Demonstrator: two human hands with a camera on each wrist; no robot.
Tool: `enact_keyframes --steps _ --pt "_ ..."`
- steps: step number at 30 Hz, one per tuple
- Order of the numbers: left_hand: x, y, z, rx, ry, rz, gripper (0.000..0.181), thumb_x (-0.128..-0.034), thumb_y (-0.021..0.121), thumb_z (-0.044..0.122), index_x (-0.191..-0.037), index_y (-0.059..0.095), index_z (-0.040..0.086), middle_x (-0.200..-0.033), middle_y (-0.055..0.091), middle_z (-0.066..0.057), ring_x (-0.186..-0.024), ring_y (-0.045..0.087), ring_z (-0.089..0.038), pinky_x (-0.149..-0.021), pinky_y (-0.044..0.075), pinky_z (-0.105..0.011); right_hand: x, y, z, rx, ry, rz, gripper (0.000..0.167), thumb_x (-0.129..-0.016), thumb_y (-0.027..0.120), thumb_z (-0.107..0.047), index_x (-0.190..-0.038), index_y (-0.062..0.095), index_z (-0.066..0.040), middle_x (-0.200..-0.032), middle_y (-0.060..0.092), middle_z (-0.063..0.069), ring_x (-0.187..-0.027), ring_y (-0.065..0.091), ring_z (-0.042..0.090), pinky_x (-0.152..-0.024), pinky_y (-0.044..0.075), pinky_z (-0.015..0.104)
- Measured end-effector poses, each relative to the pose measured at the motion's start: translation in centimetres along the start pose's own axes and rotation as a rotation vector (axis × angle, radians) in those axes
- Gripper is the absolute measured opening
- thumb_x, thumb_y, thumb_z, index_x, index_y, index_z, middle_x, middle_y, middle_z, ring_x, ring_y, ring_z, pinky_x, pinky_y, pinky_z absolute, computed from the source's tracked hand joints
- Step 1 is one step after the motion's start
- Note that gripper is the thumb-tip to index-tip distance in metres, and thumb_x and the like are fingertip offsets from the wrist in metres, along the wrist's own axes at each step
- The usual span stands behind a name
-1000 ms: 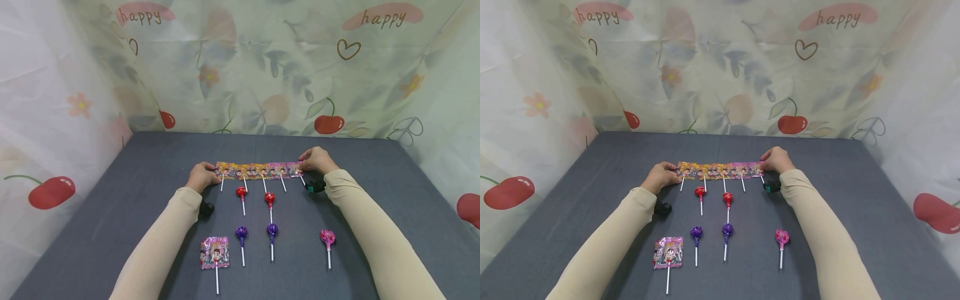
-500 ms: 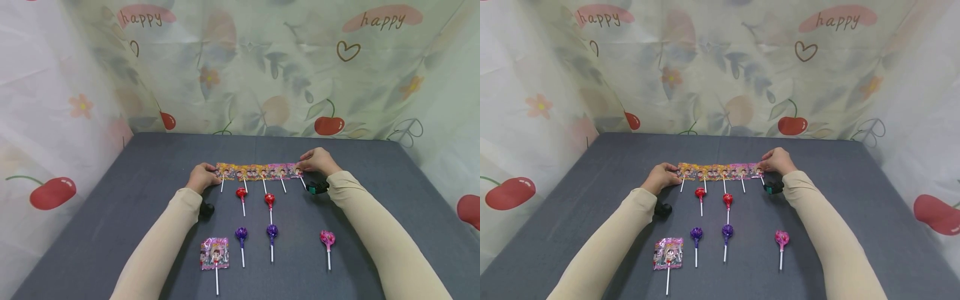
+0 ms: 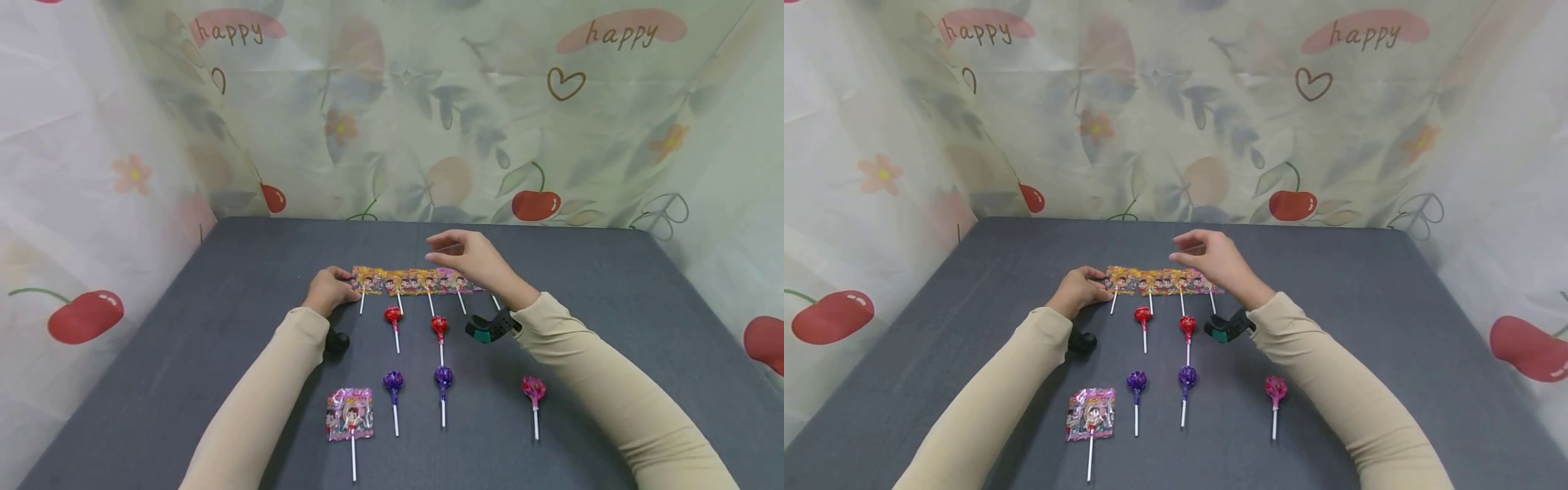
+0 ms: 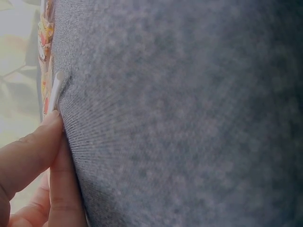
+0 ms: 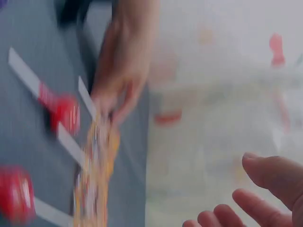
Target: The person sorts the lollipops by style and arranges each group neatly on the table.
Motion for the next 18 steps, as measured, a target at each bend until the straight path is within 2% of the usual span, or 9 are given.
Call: enact_keyframes --steps 4,8,12,15,18 --pt "0.0 0.0 0.0 -0.002 -0.005 0.000 0.047 -0.0760 0.080 0.001 -0.118 0.060 0.010 -0.108 0.066 -0.010 -0.088 0.057 -0.019 -0.076 0.042 -0.031 1.5 3.4 -2.6 -0.056 -0.044 -0.094 0.036 -0.090 0.070 -0.031 -0.122 0.065 -0.016 -0.121 0.066 0.006 -0.110 0.064 0.022 -0.088 0.050 0.043" --pt "0.5 -0.1 0.2 -0.007 0.018 0.001 0.046 -0.0772 0.080 0.003 -0.118 0.060 0.008 -0.109 0.067 -0.012 -0.091 0.057 -0.021 -0.081 0.043 -0.033 2.9 7.3 -4.3 -0.035 -0.117 -0.198 0.034 -0.087 0.073 -0.028 -0.118 0.067 -0.014 -0.115 0.068 0.004 -0.106 0.065 0.020 -0.088 0.051 0.038" --pt "1.0 -0.3 0.5 -0.023 0.056 0.008 0.045 -0.0775 0.080 0.004 -0.118 0.060 0.007 -0.108 0.067 -0.013 -0.092 0.057 -0.022 -0.085 0.042 -0.034 4.1 11.2 -5.0 -0.037 -0.200 -0.315 0.035 -0.086 0.075 -0.024 -0.116 0.068 -0.009 -0.115 0.069 0.008 -0.106 0.065 0.021 -0.088 0.051 0.030" --pt "1.0 -0.3 0.5 -0.021 0.050 0.018 0.046 -0.0769 0.080 0.004 -0.118 0.060 0.007 -0.108 0.067 -0.013 -0.092 0.057 -0.022 -0.085 0.042 -0.034 5.1 13.7 -5.0 -0.058 -0.225 -0.408 0.036 -0.085 0.075 -0.022 -0.116 0.068 -0.004 -0.117 0.068 0.012 -0.108 0.065 0.024 -0.088 0.051 0.027" --pt "0.8 -0.3 0.4 -0.016 0.018 0.026 0.045 -0.0771 0.080 0.003 -0.118 0.060 0.008 -0.107 0.067 -0.012 -0.091 0.057 -0.022 -0.085 0.043 -0.034 5.8 15.8 -4.7 -0.046 -0.234 -0.474 0.037 -0.083 0.077 -0.022 -0.115 0.068 -0.004 -0.115 0.069 0.010 -0.108 0.065 0.024 -0.089 0.051 0.026"
Point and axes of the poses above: each hand's wrist, its own x-axis away from the middle knuckle, its own y-axis out of the palm, z = x × y, the point moved 9 cm from there along -x, towards the middle knuckle
